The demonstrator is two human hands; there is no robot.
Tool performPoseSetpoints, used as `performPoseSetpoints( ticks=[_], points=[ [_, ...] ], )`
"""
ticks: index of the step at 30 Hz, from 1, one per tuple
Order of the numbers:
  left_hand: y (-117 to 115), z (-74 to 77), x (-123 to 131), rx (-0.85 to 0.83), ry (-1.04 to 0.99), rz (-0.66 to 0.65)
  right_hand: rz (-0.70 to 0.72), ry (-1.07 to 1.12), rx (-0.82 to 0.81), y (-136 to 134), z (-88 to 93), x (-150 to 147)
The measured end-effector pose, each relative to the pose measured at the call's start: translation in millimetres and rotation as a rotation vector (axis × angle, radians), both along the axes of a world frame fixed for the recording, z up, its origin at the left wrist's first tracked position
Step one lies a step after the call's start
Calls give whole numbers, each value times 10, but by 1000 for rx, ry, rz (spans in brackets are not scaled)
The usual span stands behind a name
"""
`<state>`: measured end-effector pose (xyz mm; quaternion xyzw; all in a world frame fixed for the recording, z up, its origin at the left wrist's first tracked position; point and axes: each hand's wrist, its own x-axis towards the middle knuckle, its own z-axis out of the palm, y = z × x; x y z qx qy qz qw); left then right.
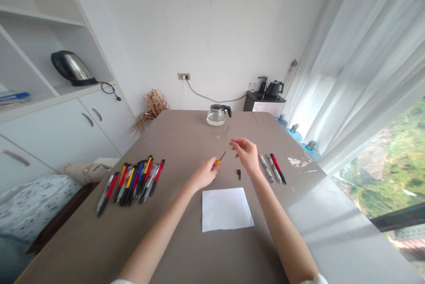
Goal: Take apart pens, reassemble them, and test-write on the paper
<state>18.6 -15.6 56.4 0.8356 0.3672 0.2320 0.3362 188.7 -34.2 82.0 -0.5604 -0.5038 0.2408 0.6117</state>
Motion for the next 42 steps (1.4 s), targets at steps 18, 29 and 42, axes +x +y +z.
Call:
performPoseSetpoints(
  ticks=[18, 29, 42],
  points=[
    [-2, 64, -11, -11, -10, 16, 183, -48, -110, 2, -52, -131],
    [165, 25, -136, -55, -107, 108, 152, -652, -391, 74, -360, -260],
    [155, 49, -132, -82, -124, 143, 127, -988, -579, 45, -573, -549]
  ],
)
